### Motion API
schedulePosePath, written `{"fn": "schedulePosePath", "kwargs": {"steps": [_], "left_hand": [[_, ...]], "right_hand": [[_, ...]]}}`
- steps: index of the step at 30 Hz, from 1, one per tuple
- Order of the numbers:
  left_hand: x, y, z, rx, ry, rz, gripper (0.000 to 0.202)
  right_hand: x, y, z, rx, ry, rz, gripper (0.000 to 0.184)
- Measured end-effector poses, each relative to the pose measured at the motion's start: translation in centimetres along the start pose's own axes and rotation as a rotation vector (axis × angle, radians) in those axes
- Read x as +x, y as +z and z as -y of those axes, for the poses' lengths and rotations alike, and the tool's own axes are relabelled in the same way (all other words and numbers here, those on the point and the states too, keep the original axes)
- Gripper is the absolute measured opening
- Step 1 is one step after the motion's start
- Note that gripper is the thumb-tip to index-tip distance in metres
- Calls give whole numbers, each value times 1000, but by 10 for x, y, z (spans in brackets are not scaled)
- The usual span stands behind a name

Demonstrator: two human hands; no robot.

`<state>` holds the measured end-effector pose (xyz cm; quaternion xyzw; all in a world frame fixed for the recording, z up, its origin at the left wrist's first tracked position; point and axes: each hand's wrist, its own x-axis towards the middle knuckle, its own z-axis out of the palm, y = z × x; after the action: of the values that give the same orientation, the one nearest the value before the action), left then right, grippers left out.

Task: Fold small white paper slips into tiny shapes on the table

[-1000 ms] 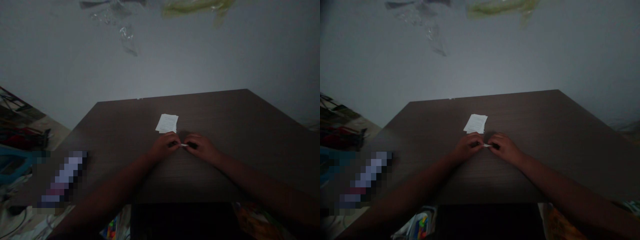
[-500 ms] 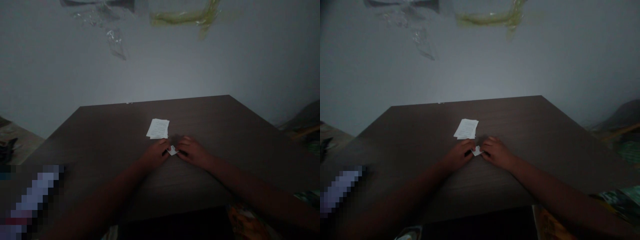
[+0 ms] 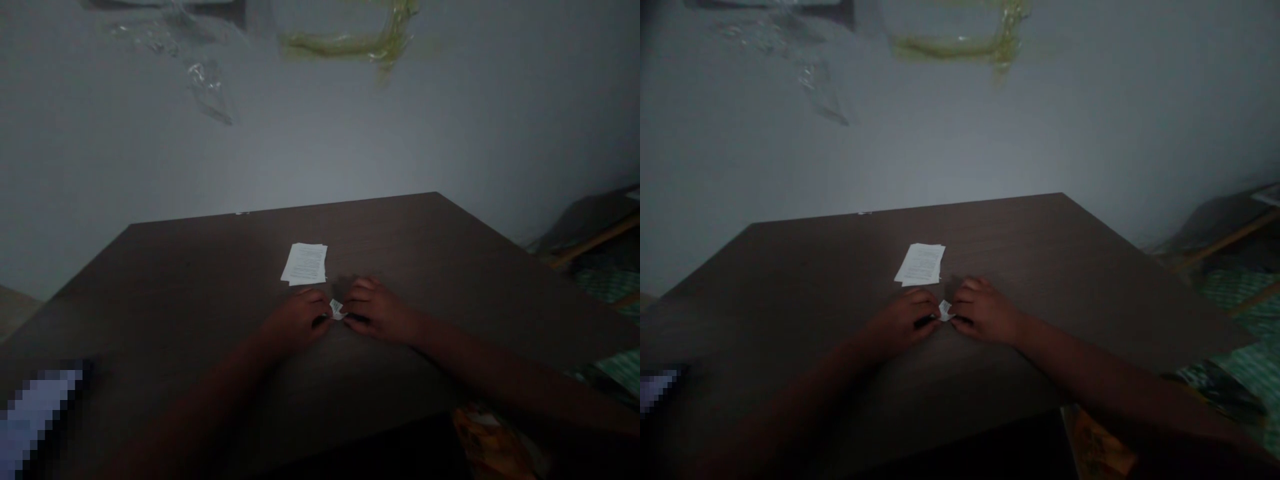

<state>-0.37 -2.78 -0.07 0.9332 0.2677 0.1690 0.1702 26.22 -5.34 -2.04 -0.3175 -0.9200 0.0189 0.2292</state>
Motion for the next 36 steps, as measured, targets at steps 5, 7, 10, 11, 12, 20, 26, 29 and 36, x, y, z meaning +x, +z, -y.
{"fn": "schedulePosePath", "kwargs": {"steps": [5,7,10,11,12,20,26,29,36], "left_hand": [[4,-1,3,-45,40,-5,13],[5,-1,7,-67,56,-15,14],[7,0,15,-124,56,-25,14],[7,0,17,-137,50,-25,14],[7,1,20,-143,41,-25,14],[9,4,22,-115,-142,-67,9],[8,2,12,-58,-289,-74,15],[9,1,7,-37,-344,-55,17],[7,1,-6,4,-423,-45,20]], "right_hand": [[1,1,1,-19,43,34,22],[2,1,0,11,69,44,22],[5,0,-3,82,103,37,21],[6,-1,-3,102,114,40,21],[6,-1,-4,117,125,42,21],[9,4,-10,202,167,13,16],[10,5,-14,275,227,-7,12],[13,4,-14,315,289,12,15],[21,5,-9,339,427,54,14]]}}
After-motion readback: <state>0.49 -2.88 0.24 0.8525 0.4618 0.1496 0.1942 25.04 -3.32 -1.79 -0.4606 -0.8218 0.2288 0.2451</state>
